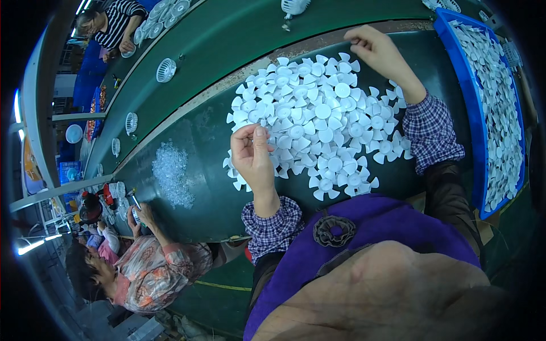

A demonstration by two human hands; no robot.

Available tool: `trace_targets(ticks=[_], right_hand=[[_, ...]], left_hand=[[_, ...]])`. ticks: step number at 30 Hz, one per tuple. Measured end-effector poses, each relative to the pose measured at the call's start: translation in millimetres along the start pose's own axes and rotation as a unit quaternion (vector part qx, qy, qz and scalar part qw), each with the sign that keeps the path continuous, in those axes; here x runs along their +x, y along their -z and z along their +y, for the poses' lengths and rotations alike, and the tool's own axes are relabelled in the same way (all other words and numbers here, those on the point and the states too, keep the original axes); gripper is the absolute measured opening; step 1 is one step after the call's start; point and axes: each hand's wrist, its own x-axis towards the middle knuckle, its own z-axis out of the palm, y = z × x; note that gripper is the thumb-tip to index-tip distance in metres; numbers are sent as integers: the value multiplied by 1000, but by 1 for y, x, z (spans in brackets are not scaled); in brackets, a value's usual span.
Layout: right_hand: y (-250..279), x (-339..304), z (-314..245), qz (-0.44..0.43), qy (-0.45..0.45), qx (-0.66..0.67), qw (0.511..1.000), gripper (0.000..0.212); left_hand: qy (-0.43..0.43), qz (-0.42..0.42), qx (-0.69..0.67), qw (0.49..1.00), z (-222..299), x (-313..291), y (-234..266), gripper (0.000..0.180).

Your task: Assembling plastic fan blades into their circular protective frames on a factory assembly line.

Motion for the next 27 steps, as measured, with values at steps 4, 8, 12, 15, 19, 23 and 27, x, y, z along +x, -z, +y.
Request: trace_targets(ticks=[4,8,12,15,19,23,27], right_hand=[[-8,-11,-19,-130,90,-138,978,39],[-9,-12,-20,-150,106,-188,965,37],[-6,-11,-11,-147,87,-187,967,22],[6,-5,-18,-169,49,-125,977,12],[35,0,-24,-162,18,11,987,13],[45,-1,-19,39,58,-160,985,10],[28,-3,3,27,76,-327,942,10]], left_hand=[[36,-22,-10,999,-9,-3,-1,13],[49,-38,0,998,-14,-4,-3,12],[52,-54,7,997,-17,-4,-7,11],[57,-56,7,997,-17,-4,-7,11],[68,-58,7,996,-16,-4,-2,11],[77,-67,0,995,-14,-6,-4,11],[85,-65,0,994,-16,-6,-9,12]])
